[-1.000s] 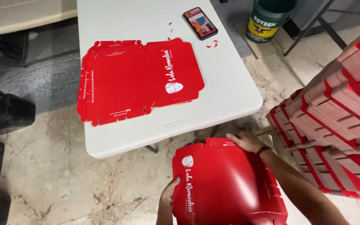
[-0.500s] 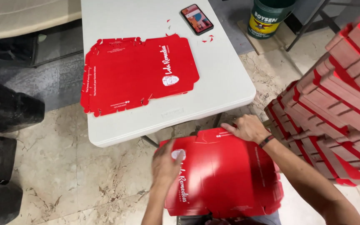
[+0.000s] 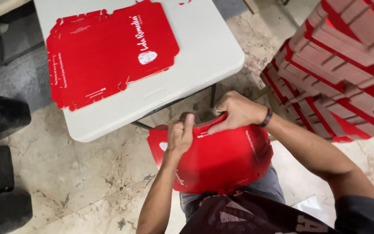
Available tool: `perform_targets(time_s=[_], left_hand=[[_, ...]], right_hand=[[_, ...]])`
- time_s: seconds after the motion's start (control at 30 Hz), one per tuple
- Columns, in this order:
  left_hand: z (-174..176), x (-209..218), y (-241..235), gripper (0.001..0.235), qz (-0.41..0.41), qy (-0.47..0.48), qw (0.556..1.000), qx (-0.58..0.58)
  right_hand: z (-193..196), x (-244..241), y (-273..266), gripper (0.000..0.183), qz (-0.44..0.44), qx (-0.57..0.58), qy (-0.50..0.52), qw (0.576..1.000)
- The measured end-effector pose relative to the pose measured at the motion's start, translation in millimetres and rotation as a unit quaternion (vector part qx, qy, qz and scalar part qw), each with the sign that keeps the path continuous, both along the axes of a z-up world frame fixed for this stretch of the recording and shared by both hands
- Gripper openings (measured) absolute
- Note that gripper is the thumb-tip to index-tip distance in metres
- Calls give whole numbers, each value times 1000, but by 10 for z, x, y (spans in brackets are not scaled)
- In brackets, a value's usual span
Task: The person sits on a chair and repeatedly picks up stacks of flat red pizza boxes from a white table. They fan through the boxes in their hands, then place them onto a growing stack on the floor. This cycle is repeated multiple times throughout the clip.
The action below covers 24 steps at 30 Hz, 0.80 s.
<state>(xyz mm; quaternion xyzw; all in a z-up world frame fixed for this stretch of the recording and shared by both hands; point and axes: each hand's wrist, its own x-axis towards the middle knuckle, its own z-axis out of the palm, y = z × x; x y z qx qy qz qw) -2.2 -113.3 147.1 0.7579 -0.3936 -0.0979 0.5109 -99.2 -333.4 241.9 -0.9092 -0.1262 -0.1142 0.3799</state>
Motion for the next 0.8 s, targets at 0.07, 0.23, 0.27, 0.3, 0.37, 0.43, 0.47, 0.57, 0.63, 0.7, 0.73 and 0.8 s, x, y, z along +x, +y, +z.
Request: perform_targets(time_s=[0.07, 0.23, 0.27, 0.3, 0.37, 0.43, 0.47, 0.57, 0.63, 0.7, 0.73, 0.8], left_hand=[[156, 53, 19, 66, 9, -26, 999, 29], [900, -174, 16, 61, 50, -125, 974, 182], [907, -202, 3, 57, 68, -197, 962, 176], [910, -246, 4, 53, 85, -266, 945, 171], [921, -283, -42, 53, 55, -207, 962, 168], [857, -294, -86, 54, 22, -150, 975, 162], [787, -286, -99, 49, 42, -138, 981, 130], [715, -275, -118, 43, 62, -165, 980, 87], [574, -247, -75, 40, 68, -204, 973, 79], [284, -180, -21, 61, 77, -120, 989, 47], [323, -166, -41, 61, 74, -120, 989, 47], [389, -174, -26, 57, 75, -157, 985, 10]], right_hand=[[109, 9, 22, 68, -39, -49, 31, 998], [199, -90, 165, 73, -144, -204, 114, 962], [255, -119, 207, 72, -149, -225, 124, 955], [302, -162, 261, 71, -153, -244, 136, 948], [281, -163, 313, 70, -159, -268, 151, 938], [297, -186, 329, 70, -170, -293, 164, 926], [322, -201, 325, 68, -160, -289, 159, 930], [353, -262, 318, 66, -152, -278, 164, 934], [363, -293, 342, 66, -148, -271, 172, 936], [374, -318, 368, 68, -142, -272, 173, 936], [360, -325, 356, 68, -145, -271, 174, 935], [318, -356, 372, 69, -145, -274, 123, 943]])
